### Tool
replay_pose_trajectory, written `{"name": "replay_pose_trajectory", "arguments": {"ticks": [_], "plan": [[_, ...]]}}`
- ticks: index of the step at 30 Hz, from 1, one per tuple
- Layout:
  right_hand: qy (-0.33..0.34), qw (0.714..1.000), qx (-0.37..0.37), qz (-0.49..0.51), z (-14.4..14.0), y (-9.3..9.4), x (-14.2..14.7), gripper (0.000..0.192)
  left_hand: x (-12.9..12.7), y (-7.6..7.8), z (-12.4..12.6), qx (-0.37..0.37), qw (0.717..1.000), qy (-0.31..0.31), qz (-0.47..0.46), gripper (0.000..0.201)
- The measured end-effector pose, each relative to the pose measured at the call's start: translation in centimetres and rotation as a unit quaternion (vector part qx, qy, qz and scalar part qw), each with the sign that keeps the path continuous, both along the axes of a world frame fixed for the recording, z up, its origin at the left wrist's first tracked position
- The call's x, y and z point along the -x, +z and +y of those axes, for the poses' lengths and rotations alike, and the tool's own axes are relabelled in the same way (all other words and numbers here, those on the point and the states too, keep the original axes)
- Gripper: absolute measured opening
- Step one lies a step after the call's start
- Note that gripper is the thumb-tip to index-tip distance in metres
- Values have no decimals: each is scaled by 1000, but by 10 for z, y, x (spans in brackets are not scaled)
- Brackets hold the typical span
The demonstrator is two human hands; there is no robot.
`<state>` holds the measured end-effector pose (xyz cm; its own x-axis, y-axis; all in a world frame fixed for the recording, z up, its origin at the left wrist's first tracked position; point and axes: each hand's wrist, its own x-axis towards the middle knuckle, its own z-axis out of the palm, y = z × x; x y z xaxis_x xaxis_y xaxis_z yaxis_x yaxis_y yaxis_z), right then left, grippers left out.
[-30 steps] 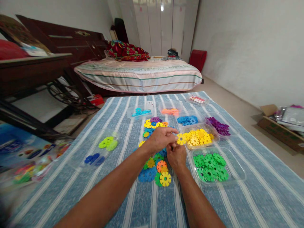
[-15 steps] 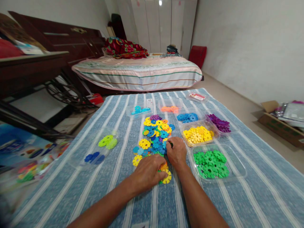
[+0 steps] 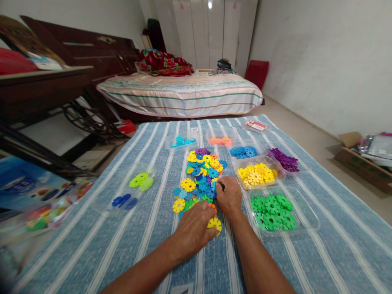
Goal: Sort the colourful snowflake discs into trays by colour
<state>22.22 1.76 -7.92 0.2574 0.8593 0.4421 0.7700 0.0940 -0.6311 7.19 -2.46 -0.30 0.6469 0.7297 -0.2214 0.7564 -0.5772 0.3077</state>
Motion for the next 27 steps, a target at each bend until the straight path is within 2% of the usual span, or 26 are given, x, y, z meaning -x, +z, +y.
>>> {"name": "replay_pose_trajectory", "arguments": {"ticks": [10,19,27], "plan": [[-3,1000,-1,11,-1,1,1,19,0,-5,-4,12,999,-8,-30,17],[-2,1000,4,9,0,1,1,19,2,-5,-4,60,995,18,-73,15],[0,1000,9,16,0,2,2,18,13,7,20,123,973,71,-180,20]]}}
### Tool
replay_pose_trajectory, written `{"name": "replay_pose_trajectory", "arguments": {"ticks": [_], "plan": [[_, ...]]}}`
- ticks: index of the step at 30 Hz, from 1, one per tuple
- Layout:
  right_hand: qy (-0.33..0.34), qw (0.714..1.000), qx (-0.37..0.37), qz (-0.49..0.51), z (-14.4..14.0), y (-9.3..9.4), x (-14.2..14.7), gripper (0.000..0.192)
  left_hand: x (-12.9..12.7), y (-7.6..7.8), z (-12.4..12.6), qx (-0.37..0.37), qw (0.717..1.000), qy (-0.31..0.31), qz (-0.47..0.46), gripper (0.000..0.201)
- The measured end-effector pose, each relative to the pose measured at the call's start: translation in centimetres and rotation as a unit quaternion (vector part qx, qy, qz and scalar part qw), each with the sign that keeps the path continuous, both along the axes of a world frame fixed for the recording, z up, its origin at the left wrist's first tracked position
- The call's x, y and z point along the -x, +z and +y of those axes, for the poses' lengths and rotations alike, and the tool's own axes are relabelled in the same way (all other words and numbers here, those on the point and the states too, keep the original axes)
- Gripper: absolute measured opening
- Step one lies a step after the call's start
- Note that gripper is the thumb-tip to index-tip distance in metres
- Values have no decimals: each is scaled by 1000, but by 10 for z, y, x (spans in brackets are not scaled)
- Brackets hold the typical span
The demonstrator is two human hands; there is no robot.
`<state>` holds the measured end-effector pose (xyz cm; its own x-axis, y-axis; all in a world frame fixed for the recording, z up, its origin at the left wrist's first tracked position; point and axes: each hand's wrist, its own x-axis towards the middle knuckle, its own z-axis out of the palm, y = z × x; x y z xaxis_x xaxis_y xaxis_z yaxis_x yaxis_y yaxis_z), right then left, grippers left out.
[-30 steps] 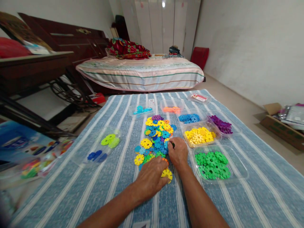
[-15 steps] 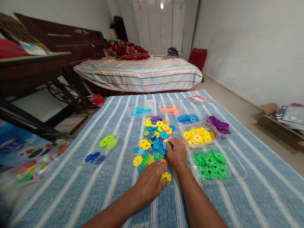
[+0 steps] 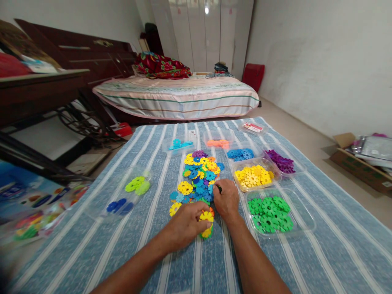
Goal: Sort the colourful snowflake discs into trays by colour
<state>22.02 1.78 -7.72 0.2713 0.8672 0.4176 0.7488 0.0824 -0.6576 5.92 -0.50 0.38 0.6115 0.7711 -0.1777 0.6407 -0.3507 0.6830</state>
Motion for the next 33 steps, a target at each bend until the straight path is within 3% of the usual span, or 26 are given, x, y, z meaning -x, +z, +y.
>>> {"name": "replay_pose_trajectory", "arguments": {"ticks": [5,9,12,15,19,23,27,30,33], "plan": [[4,1000,-2,5,-2,-1,1,18,-16,11,30,-1,999,27,-45,20],[-36,999,-20,3,-2,-7,3,19,-60,27,52,-34,995,42,-84,23],[-63,998,-23,2,-1,-7,5,24,-98,44,62,-43,992,56,-108,35],[-75,997,-14,-5,0,-4,5,26,-117,55,68,-84,992,39,-87,41],[-44,999,-8,-6,-1,0,3,23,-92,53,71,-125,991,20,-43,30],[-1,1000,-12,5,-2,1,0,21,-35,40,67,-128,991,22,15,23],[1,1000,3,5,-2,1,-1,21,13,25,54,-112,989,35,90,17],[2,1000,7,-6,-3,0,-1,22,31,15,40,-102,986,36,127,16],[0,1000,2,-16,-3,0,-1,22,33,7,27,-111,982,27,152,17]]}}
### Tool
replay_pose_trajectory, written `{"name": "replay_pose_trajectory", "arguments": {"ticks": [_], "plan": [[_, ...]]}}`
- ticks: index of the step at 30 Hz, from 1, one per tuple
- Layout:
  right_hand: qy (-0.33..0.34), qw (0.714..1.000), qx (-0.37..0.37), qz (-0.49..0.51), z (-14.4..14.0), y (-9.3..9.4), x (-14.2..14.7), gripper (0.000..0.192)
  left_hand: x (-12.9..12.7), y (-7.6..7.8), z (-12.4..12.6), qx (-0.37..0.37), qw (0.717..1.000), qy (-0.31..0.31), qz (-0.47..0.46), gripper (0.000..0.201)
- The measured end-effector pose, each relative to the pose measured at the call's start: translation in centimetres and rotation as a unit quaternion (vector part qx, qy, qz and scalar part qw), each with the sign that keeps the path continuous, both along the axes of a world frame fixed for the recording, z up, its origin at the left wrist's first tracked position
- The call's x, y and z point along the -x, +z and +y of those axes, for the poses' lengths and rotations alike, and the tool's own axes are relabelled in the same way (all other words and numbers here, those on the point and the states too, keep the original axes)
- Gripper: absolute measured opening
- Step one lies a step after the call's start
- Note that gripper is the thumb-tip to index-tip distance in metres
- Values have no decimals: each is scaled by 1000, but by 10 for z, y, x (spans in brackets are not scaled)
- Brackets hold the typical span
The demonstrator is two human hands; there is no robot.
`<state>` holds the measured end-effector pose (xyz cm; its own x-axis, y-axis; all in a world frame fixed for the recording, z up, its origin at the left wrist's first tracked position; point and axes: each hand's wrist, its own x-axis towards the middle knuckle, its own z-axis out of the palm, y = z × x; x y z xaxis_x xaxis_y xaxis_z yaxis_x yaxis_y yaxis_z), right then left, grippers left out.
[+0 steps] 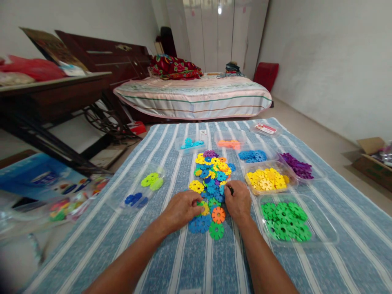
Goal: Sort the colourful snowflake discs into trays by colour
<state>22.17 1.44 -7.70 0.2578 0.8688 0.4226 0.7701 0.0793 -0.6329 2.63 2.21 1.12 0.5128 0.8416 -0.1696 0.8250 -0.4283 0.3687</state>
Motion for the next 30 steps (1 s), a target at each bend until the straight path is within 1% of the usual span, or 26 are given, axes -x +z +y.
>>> {"name": "replay_pose_trajectory", "arguments": {"ticks": [2,5,8,10,13,16,19,22,26,30], "plan": [[0,1000,-5,-4,0,0,0,22,-4,-4,-6,-14,1000,-12,24,19],[3,1000,-8,-5,-1,0,0,22,-10,-10,-12,-36,998,-23,50,15],[5,1000,-10,-2,-1,0,0,22,-14,-15,-15,-50,998,-16,35,12],[5,1000,-10,1,-2,0,0,22,-13,-17,-15,-44,999,-7,1,9],[1,1000,-5,5,-2,1,0,23,-5,-17,-10,15,996,16,-85,4],[1,1000,1,5,-3,1,0,23,11,-12,1,80,979,64,-178,9],[-1,1000,0,2,-2,1,0,23,31,-8,11,100,962,121,-225,12],[-1,1000,-3,-1,-2,-1,-1,23,43,-10,14,109,956,150,-229,14],[1,1000,-2,1,-2,-2,-1,24,45,-16,12,120,962,141,-200,14],[-2,1000,4,8,-2,-1,0,24,42,-21,9,97,971,137,-169,13]]}}
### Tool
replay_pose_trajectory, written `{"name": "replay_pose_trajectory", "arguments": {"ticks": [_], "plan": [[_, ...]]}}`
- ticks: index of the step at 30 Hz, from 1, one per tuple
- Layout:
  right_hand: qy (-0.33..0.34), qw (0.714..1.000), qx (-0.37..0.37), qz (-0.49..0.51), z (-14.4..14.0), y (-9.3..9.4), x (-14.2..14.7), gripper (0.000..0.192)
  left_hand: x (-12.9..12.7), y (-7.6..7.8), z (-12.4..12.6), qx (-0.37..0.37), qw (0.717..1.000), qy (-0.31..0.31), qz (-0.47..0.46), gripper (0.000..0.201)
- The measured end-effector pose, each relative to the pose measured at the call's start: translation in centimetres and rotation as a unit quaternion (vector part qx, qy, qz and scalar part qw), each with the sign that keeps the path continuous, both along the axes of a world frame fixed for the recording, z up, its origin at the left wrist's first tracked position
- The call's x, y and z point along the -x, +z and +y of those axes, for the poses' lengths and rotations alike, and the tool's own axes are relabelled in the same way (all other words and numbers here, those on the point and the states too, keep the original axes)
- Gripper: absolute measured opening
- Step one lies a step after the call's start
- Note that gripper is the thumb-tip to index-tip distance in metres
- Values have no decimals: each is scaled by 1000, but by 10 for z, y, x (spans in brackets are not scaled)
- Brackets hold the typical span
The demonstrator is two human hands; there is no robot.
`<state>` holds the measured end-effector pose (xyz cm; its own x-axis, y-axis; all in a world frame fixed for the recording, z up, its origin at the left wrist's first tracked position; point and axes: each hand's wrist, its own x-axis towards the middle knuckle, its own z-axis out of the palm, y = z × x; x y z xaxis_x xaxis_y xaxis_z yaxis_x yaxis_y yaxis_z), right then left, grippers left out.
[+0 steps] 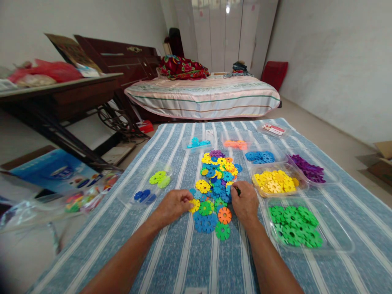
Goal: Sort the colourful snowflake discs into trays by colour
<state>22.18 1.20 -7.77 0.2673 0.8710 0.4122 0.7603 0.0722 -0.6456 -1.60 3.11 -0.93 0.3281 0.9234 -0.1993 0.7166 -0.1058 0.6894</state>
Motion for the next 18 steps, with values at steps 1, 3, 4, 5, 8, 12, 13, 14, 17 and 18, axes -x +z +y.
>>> {"name": "replay_pose_trajectory", "arguments": {"ticks": [1,3,4,5,8,12,13,14,17,18], "plan": [[2,1000,2,0,0,0,0,24,0,-1,0,-5,1000,0,10,13],[3,1000,0,-1,0,0,0,24,1,-1,0,-14,999,-3,31,15],[3,1000,-3,-2,1,0,0,24,1,-2,0,-19,999,-6,42,16],[1,1000,-6,-2,1,-1,0,23,1,-1,0,-24,998,-9,54,16],[-1,1000,-12,-2,2,-1,0,22,1,1,0,-39,995,-18,89,17],[1,1000,-9,-1,4,1,1,22,2,9,0,-38,992,-17,117,12],[2,1000,-9,-1,4,1,2,22,1,11,0,-35,993,-16,115,12],[2,1000,-10,-1,4,1,2,22,0,14,1,-31,993,-18,108,12],[2,1000,-14,1,4,0,2,22,-14,23,6,-17,997,-37,66,12],[2,1000,-15,2,4,0,2,22,-24,26,8,-12,998,-43,46,12]]}}
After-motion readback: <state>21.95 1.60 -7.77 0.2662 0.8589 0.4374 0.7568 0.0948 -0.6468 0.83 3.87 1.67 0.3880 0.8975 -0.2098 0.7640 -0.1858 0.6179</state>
